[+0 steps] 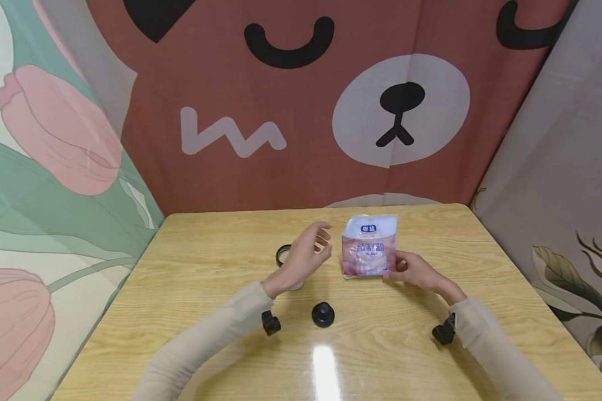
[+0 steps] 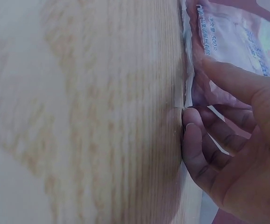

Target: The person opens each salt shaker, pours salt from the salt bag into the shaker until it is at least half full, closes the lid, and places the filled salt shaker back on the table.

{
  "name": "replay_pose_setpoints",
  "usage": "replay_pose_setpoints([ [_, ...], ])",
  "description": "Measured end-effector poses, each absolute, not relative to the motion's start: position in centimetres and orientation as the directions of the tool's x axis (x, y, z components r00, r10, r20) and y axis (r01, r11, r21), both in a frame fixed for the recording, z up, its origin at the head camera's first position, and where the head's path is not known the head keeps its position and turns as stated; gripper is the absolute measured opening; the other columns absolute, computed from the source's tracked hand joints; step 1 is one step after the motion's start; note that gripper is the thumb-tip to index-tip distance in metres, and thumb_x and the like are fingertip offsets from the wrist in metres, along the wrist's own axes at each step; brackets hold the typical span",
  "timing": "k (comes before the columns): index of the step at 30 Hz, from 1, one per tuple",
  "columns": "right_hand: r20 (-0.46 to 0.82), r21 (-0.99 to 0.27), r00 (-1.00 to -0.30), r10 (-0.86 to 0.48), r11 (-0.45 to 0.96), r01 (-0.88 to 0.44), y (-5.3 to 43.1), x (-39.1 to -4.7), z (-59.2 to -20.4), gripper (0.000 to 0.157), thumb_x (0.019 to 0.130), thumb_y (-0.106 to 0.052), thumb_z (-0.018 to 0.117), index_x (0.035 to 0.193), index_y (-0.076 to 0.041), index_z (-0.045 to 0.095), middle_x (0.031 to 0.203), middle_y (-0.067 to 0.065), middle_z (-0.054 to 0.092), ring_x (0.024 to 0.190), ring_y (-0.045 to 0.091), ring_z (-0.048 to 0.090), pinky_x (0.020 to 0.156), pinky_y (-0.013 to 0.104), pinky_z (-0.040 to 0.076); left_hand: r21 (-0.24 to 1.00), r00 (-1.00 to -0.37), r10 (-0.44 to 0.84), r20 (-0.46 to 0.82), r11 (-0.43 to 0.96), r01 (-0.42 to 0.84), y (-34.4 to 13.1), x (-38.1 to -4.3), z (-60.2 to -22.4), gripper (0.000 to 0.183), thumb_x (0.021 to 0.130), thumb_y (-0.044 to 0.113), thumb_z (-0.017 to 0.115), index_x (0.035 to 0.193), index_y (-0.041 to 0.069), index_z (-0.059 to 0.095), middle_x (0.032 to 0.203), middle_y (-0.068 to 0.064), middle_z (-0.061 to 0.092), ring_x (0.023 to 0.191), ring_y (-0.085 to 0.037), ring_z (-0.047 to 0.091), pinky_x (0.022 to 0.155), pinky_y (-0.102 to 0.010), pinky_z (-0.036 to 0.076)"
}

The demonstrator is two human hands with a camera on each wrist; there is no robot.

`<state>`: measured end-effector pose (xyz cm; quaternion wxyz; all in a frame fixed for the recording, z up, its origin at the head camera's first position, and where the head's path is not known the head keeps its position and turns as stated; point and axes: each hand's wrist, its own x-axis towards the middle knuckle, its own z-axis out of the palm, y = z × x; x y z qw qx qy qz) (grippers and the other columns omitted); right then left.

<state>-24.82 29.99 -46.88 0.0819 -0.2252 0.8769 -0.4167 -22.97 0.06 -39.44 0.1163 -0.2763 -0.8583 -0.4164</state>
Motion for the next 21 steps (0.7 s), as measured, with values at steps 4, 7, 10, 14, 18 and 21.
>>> replay_pose_setpoints([
  [4,0.023,-0.767,-0.892,-0.452,0.565,-0.306,29.96,-24.90,-46.83,0.026,0.079,-0.018,0.067,0.090,0.000,0.051,0.082,0.014,0.054,0.063,0.020,0.053,0.049,0.027,0.045,0.654,-0.819,0.368,0.440,0.494,0.573,-0.32,-23.09,-39.44,0.040,0.085,0.010,0.057,0.122,0.012,0.043,0.099,-0.005,0.054,0.086,-0.015,0.055,0.070,-0.022,0.047],
  [7,0.011,-0.780,-0.897,-0.442,0.557,-0.284,30.20,-25.14,-47.19,0.027,0.080,-0.019,0.067,0.092,-0.001,0.050,0.084,0.014,0.054,0.064,0.019,0.053,0.049,0.030,0.047,0.640,-0.813,0.358,0.459,0.502,0.582,-0.57,-23.18,-39.39,0.038,0.085,0.010,0.057,0.120,0.011,0.045,0.098,-0.005,0.054,0.086,-0.014,0.055,0.071,-0.022,0.046],
  [10,0.000,-0.801,-0.900,-0.435,0.538,-0.260,30.31,-25.19,-47.29,0.028,0.081,-0.018,0.066,0.095,0.000,0.049,0.088,0.015,0.053,0.066,0.020,0.054,0.050,0.033,0.047,0.617,-0.802,0.350,0.484,0.513,0.596,-0.78,-23.25,-39.30,0.035,0.084,0.009,0.056,0.118,0.011,0.047,0.096,-0.004,0.055,0.084,-0.012,0.055,0.070,-0.020,0.045],
  [14,0.001,-0.800,-0.904,-0.427,0.542,-0.257,30.34,-25.18,-47.42,0.028,0.080,-0.018,0.067,0.093,0.000,0.050,0.088,0.015,0.054,0.066,0.020,0.053,0.050,0.031,0.047,0.599,-0.794,0.349,0.498,0.523,0.606,-0.97,-23.24,-39.22,0.031,0.085,0.010,0.056,0.115,0.012,0.049,0.094,-0.003,0.055,0.082,-0.010,0.055,0.070,-0.017,0.044],
  [18,0.027,-0.767,-0.903,-0.429,0.570,-0.294,30.23,-25.17,-47.54,0.027,0.077,-0.021,0.069,0.087,-0.004,0.051,0.084,0.011,0.055,0.065,0.019,0.052,0.051,0.027,0.046,0.602,-0.791,0.353,0.500,0.515,0.610,-1.02,-23.25,-39.32,0.030,0.085,0.008,0.056,0.114,0.011,0.050,0.093,-0.003,0.056,0.081,-0.013,0.056,0.070,-0.021,0.046],
  [21,0.051,-0.757,-0.898,-0.437,0.569,-0.321,30.15,-25.16,-47.62,0.026,0.076,-0.021,0.070,0.088,-0.005,0.053,0.081,0.008,0.056,0.063,0.018,0.052,0.050,0.025,0.044,0.614,-0.790,0.358,0.498,0.498,0.613,-0.84,-23.18,-39.49,0.029,0.084,0.006,0.056,0.113,0.009,0.051,0.093,-0.005,0.056,0.081,-0.015,0.057,0.070,-0.026,0.048],
])
